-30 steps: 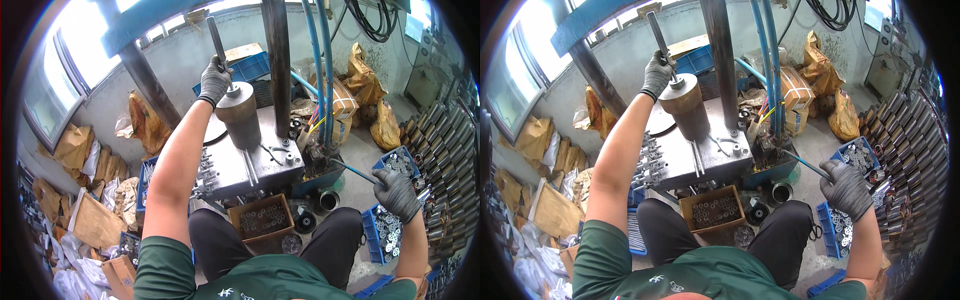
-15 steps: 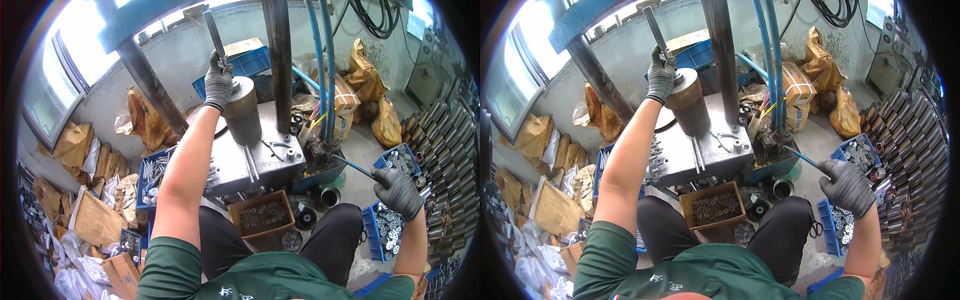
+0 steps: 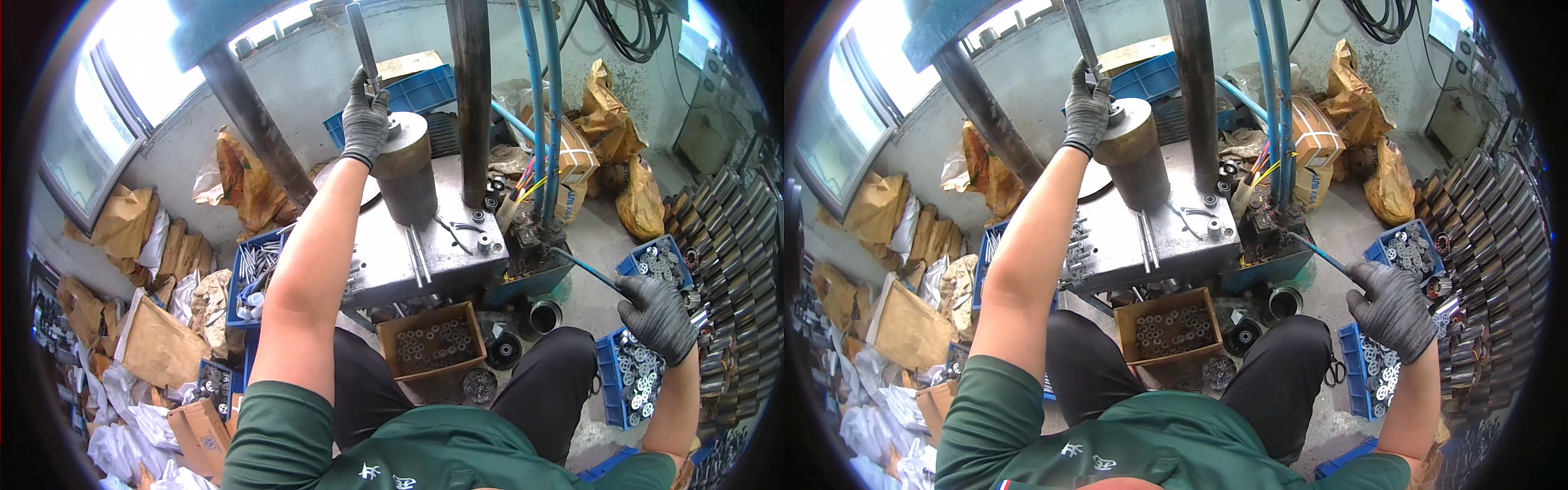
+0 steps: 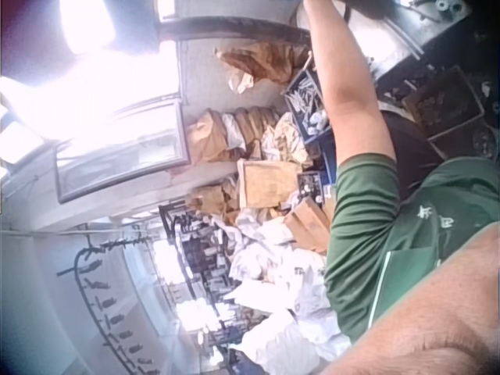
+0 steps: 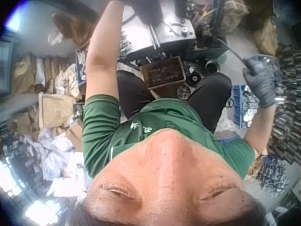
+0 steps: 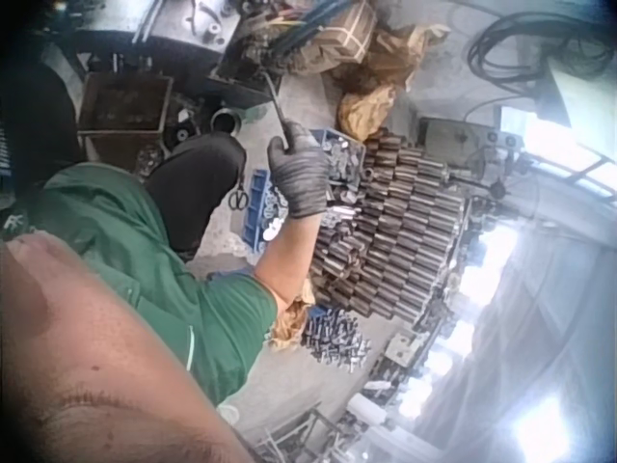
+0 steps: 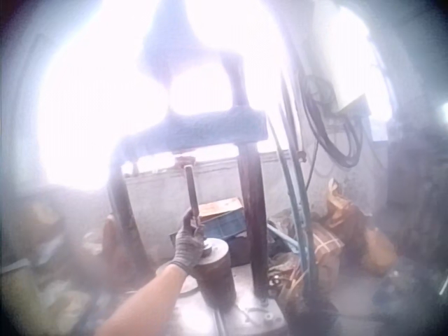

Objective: Assembling small metal rods and gears into a component using a manual press machine.

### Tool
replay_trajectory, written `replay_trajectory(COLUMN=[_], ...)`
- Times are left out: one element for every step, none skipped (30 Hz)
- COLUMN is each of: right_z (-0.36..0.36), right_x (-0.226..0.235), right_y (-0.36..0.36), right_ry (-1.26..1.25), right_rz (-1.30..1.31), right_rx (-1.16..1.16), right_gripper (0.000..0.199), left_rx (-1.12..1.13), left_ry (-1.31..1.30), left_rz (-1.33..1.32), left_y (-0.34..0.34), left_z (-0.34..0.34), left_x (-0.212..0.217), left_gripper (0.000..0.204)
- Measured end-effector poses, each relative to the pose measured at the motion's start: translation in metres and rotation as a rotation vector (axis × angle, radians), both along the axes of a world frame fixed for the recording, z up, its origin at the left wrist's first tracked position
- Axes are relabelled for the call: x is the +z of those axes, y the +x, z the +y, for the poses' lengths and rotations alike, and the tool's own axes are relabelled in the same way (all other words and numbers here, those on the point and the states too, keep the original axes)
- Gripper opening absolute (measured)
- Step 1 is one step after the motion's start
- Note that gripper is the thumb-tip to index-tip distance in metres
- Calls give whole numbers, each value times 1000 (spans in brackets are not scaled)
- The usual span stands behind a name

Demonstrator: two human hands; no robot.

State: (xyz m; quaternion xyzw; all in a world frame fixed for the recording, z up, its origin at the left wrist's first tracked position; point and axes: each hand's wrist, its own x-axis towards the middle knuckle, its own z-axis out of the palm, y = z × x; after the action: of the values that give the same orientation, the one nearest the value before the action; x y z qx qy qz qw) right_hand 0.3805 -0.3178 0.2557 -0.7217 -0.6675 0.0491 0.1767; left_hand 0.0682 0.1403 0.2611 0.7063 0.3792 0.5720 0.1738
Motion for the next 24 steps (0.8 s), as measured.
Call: replay_trajectory(right_z=[0,-1,-2,-4,-7,-12,-17,-22,-31,-33,-37,-46,-55,-62,-63,-63,-62,-63,-64,-65,-65,-65,-64,-64], right_x=[0,-1,0,-1,-2,-6,-13,-20,-24,-29,-42,-53,-56,-57,-62,-66,-70,-72,-73,-75,-76,-75,-74,-72], right_y=[1,1,0,-2,-4,-4,-4,-6,-9,-14,-15,-15,-19,-24,-28,-30,-33,-34,-34,-34,-33,-34,-34,-35], right_ry=[-21,-43,-43,-60,-77,-78,-106,-133,-202,-246,-227,-215,-221,-239,-249,-249,-218,-192,-196,-186,-175,-177,-176,-175], right_rz=[-18,-37,-38,9,55,54,13,-29,-71,-75,-37,-6,-13,5,33,34,40,41,38,34,31,29,43,58], right_rx=[-8,-17,-13,-12,-10,-6,35,76,39,59,71,64,52,-3,-34,-24,-39,-66,-69,-76,-79,-80,-91,-99], right_gripper=[34,34,34,32,31,31,29,28,22,17,14,12,12,13,15,15,17,18,18,19,21,21,21,21], left_rx=[-17,-15,-25,-35,-36,-31,-27,-21,-15,-2,-9,-35,-67,-78,-61,-45,-31,-33,-15,3,13,13,28,46], left_ry=[-10,-10,-20,-30,-49,-50,-39,-28,-45,-40,-30,-26,-54,-60,-64,-68,-45,-49,-51,-52,-46,-50,-52,-54], left_rz=[-15,-15,-20,-26,-21,-22,-6,10,20,22,12,-7,-28,-37,-26,-16,-3,-7,7,21,26,24,32,40], left_y=[0,1,1,0,-1,-2,-3,-5,2,-4,-9,-6,2,8,4,0,-4,-3,-2,-1,-1,-1,-1,-2], left_z=[-1,-3,-3,-3,-3,-4,-5,-6,-8,-5,-2,1,1,2,3,4,5,5,5,4,2,5,9,14], left_x=[0,1,2,3,4,4,5,6,6,6,6,4,2,-1,0,0,0,0,1,1,2,0,-1,-2], left_gripper=[58,58,58,58,58,58,58,59,61,61,61,62,63,63,63,63,62,62,62,62,59,59,56,53])
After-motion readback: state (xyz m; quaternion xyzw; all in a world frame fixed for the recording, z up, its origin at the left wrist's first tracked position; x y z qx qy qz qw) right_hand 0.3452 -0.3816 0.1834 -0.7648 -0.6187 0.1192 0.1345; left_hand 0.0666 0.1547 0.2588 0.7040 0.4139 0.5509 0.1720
